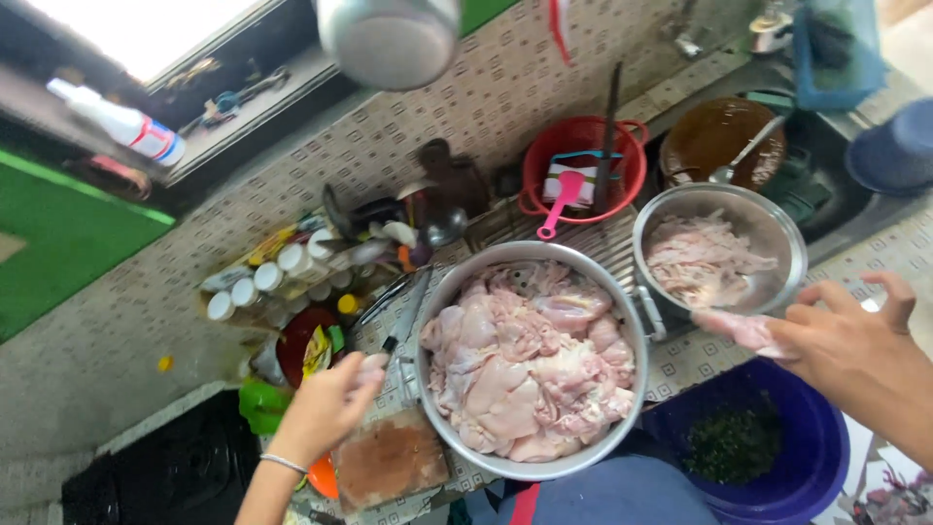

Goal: Removing skin and fat from raw chicken pieces by hand in a large metal bowl.

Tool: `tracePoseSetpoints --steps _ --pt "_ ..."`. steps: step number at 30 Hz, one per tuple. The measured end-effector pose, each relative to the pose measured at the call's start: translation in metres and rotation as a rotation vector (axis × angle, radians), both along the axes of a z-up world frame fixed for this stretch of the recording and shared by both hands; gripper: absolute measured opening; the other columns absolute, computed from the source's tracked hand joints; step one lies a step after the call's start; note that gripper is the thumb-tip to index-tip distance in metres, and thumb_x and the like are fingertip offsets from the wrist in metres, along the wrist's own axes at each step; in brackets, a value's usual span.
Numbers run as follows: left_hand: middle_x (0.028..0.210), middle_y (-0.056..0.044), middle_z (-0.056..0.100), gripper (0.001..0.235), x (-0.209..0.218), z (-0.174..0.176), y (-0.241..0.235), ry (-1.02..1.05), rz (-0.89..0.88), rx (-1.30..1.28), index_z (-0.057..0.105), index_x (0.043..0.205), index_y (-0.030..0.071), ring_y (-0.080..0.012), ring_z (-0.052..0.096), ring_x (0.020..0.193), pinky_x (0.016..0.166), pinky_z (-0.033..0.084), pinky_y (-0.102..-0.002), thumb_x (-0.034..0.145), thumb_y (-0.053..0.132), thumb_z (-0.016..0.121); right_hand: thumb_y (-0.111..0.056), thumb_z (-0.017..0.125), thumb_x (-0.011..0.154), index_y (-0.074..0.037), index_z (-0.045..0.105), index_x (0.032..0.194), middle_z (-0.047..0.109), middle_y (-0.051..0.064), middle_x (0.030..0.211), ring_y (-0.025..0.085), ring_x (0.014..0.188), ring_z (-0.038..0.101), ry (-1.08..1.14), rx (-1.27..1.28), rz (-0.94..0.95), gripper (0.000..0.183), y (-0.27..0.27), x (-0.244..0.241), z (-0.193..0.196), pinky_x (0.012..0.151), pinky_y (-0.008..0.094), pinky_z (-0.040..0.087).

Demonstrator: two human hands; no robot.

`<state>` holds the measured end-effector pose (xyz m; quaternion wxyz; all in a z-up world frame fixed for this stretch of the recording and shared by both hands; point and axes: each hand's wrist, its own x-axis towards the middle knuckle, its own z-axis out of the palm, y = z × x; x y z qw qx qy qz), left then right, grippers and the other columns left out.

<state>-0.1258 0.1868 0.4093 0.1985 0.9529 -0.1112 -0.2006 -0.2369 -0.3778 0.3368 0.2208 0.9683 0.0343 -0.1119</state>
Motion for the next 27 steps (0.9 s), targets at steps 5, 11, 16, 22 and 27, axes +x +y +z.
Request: tracePoseSetpoints --steps 5,11,16,22,27 --pt "0.099 -0.013 0.066 0.023 0.029 0.0 -0.104 -0.116 -0.512 0.019 0.051 0.112 0.007 -0.0336 0.064 0.084 0.07 0.049 -0.046 0.098 0.024 0.056 -0.044 0.028 0.105 -0.092 -0.008 0.139 0.054 -0.026 0.099 0.0 0.122 0.04 0.504 0.012 -0.158 0.068 0.063 0.017 0.093 0.121 0.063 0.018" --pt "0.084 -0.012 0.065 0.007 0.076 0.002 -0.262 -0.442 -0.819 -0.336 0.057 0.093 0.008 -0.0362 0.06 0.078 0.071 0.045 -0.046 0.095 0.012 0.061 -0.052 0.077 0.077 -0.033 0.076 0.088 0.073 -0.012 0.098 0.014 0.109 0.058 0.007 0.727 0.077 0.022 0.092 0.008 -0.002 0.11 0.055 0.016" --pt "0.122 -0.002 0.073 0.019 0.097 -0.033 -0.358 -0.232 -0.875 -0.34 0.073 0.103 0.017 -0.0271 0.072 0.099 0.082 0.057 -0.044 0.085 0.023 0.075 -0.033 0.077 0.076 -0.033 0.073 0.087 0.067 -0.012 0.09 0.018 0.117 0.05 -0.012 0.88 0.19 0.012 0.127 0.008 -0.047 0.103 0.058 0.011" --pt "0.146 -0.005 0.057 0.043 0.098 -0.083 -0.375 -0.409 -0.793 -0.33 0.065 0.126 0.02 -0.0201 0.056 0.133 0.116 0.031 -0.057 0.085 0.022 0.077 -0.007 0.065 0.066 -0.021 0.067 0.07 0.059 -0.003 0.075 0.021 0.101 0.053 -0.087 0.797 0.292 0.015 0.145 0.005 -0.05 0.109 0.063 0.017" --pt "0.13 -0.009 0.067 0.037 0.096 -0.124 -0.283 -0.214 -0.634 -0.42 0.061 0.129 0.012 -0.0279 0.062 0.12 0.1 0.046 -0.044 0.095 0.026 0.064 -0.012 0.063 0.077 -0.021 0.064 0.067 0.057 -0.004 0.078 0.023 0.093 0.054 -0.283 0.803 0.325 0.014 0.143 0.002 -0.08 0.104 0.059 0.021"
